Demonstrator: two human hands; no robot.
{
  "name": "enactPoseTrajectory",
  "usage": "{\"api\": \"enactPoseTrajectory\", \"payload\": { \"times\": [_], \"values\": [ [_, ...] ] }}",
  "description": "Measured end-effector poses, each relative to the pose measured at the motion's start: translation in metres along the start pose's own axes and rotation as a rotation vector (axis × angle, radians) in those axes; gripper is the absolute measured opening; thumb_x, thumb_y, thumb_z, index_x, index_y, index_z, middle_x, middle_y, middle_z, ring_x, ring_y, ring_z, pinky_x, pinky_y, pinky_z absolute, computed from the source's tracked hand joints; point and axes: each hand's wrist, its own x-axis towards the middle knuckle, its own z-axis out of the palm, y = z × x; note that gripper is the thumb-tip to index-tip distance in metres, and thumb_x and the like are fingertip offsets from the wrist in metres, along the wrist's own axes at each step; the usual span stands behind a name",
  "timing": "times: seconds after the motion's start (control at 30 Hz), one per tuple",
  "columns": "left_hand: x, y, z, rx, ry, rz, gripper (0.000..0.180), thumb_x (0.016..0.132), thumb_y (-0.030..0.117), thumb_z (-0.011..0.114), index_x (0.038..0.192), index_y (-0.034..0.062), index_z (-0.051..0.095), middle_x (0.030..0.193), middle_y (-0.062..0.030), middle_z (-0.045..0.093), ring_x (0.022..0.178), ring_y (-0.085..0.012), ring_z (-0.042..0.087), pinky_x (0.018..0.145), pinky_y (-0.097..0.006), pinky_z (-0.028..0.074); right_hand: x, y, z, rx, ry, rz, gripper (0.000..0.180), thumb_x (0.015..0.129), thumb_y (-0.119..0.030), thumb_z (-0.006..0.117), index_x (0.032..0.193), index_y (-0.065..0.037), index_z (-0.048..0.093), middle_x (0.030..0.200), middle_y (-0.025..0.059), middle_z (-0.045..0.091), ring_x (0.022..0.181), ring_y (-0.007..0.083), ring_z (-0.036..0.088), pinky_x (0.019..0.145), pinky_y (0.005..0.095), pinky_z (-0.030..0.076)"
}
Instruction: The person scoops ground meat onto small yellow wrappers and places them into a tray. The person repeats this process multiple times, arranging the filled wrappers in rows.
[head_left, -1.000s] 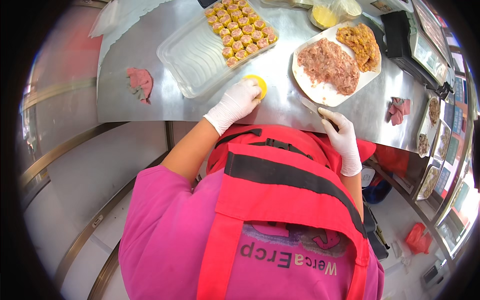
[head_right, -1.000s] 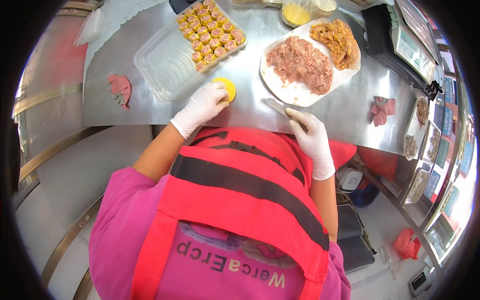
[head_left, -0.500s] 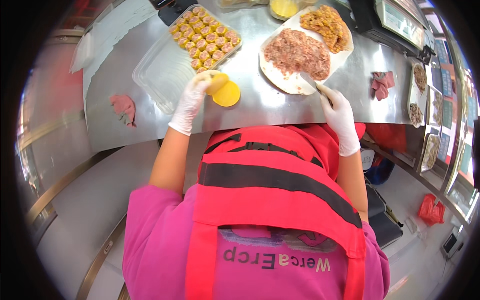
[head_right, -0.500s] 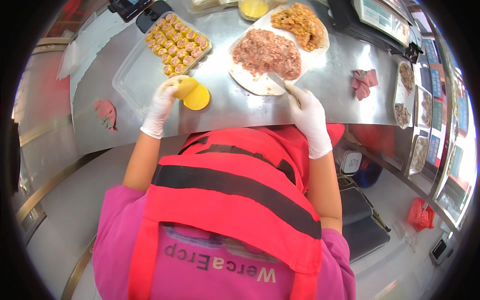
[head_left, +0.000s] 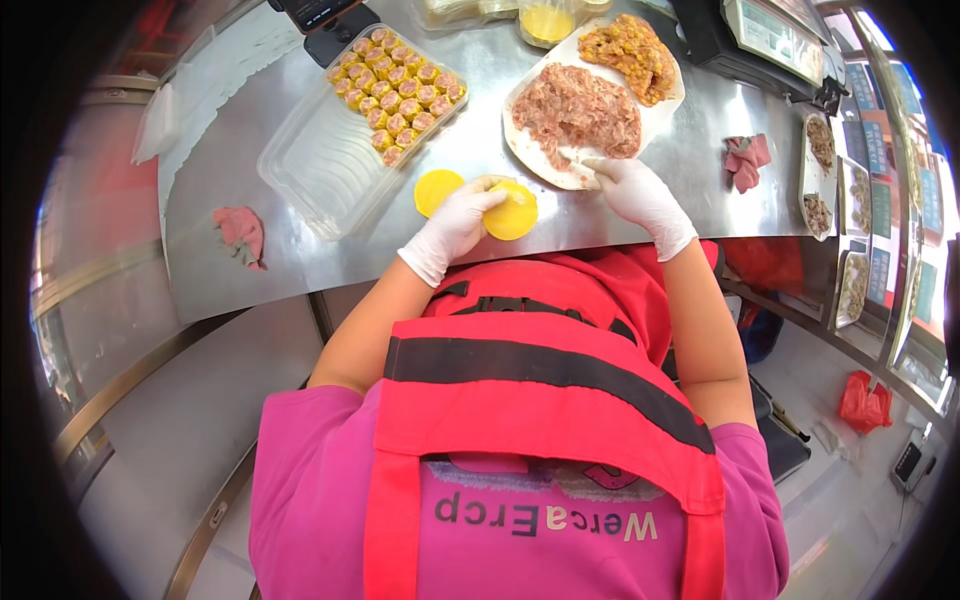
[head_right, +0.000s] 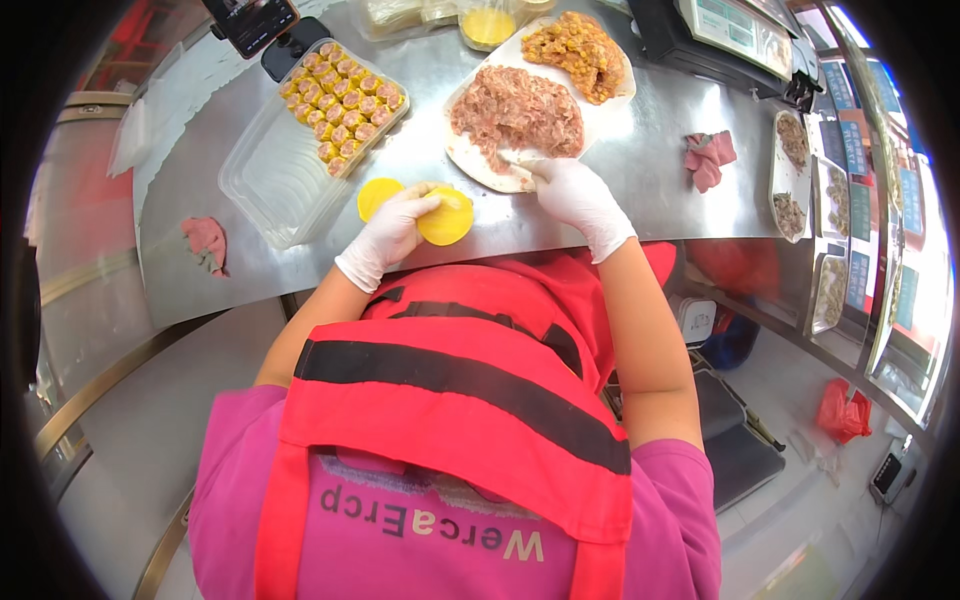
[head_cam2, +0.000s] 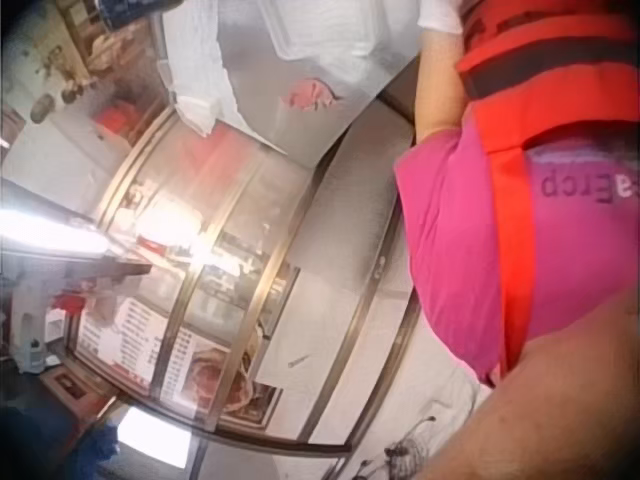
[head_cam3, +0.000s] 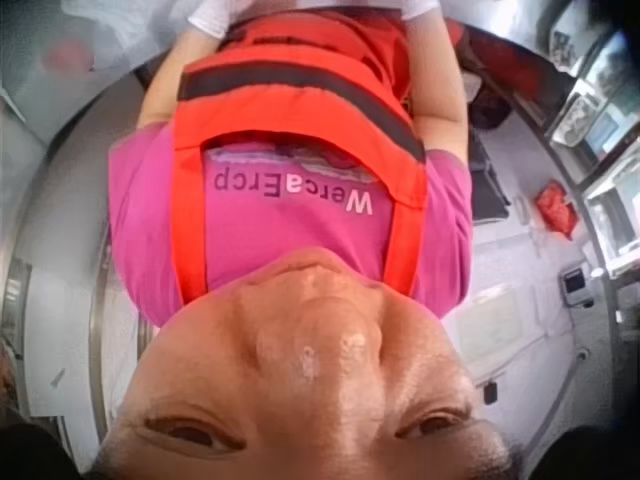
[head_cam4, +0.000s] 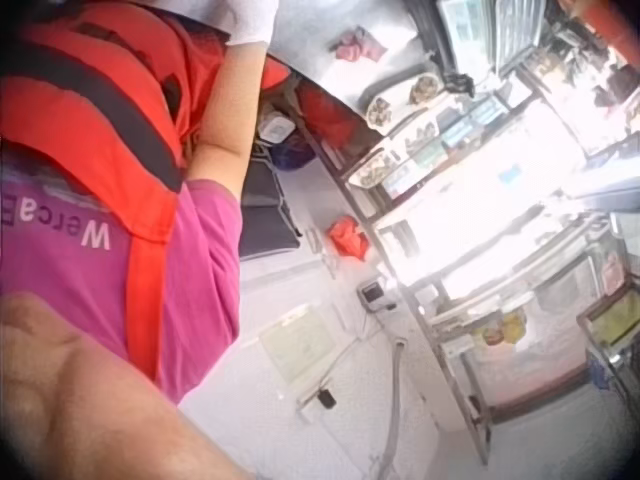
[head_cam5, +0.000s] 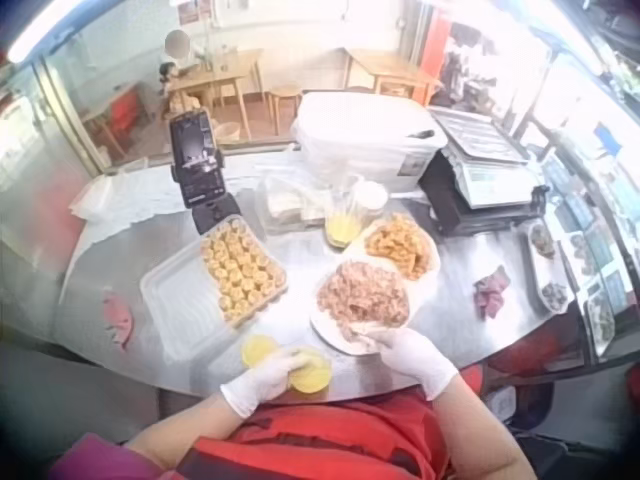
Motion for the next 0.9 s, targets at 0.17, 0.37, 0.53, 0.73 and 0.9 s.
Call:
{"api": "enactPoseTrajectory", "payload": {
  "times": [0.17,0.37,0.53,0.73,0.9],
  "values": [
    [0.014,-0.01,0.015,-0.094,0.065,-0.002,0.035,0.098,0.014,0.043,0.127,-0.0056,0.047,0.122,-0.0161,0.056,0.112,-0.0262,0.056,0.097,-0.04,0.045,-0.005,0.007,-0.005,0.434,-0.069,0.112,0.032,0.089,-0.013,0.052,0.117,-0.003,0.064,0.107,0.0182,0.067,0.099,0.0274,0.065,0.088,0.0331,0.047],
    [0.017,-0.013,0.024,-0.146,0.162,0.05,0.037,0.099,0.016,0.04,0.13,-0.0036,0.044,0.123,-0.0153,0.055,0.113,-0.0266,0.056,0.095,-0.041,0.047,0.008,-0.005,0.01,-0.116,0.136,-0.014,0.035,0.089,-0.011,0.046,0.121,-0.012,0.062,0.096,0.0203,0.064,0.093,0.0368,0.061,0.084,0.0397,0.048],
    [0.02,-0.01,0.021,-0.237,0.167,0.014,0.037,0.099,0.016,0.039,0.129,-0.0048,0.044,0.123,-0.0158,0.055,0.113,-0.0271,0.056,0.093,-0.043,0.048,0.011,0.009,0.007,0.204,-0.105,-0.042,0.037,0.088,-0.011,0.048,0.122,-0.007,0.061,0.088,0.0113,0.067,0.083,0.0242,0.063,0.077,0.0341,0.049],
    [0.009,0.0,0.034,-0.446,0.062,0.029,0.043,0.1,0.02,0.032,0.133,-0.0063,0.038,0.134,-0.0207,0.047,0.124,-0.0338,0.047,0.106,-0.047,0.037,-0.037,-0.012,0.002,0.901,-0.26,0.128,0.032,0.09,-0.007,0.054,0.12,-0.002,0.063,0.084,-0.0018,0.061,0.071,0.0051,0.05,0.065,0.0204,0.043],
    [-0.001,0.029,0.062,-0.598,0.072,0.065,0.044,0.1,0.022,0.029,0.131,-0.007,0.039,0.131,-0.0215,0.048,0.12,-0.0321,0.05,0.103,-0.046,0.041,-0.049,-0.033,0.059,0.418,0.332,-0.27,0.032,0.085,0.0,0.058,0.115,-0.011,0.067,0.084,0.0103,0.061,0.075,0.0224,0.061,0.07,0.0295,0.049]
  ]
}}
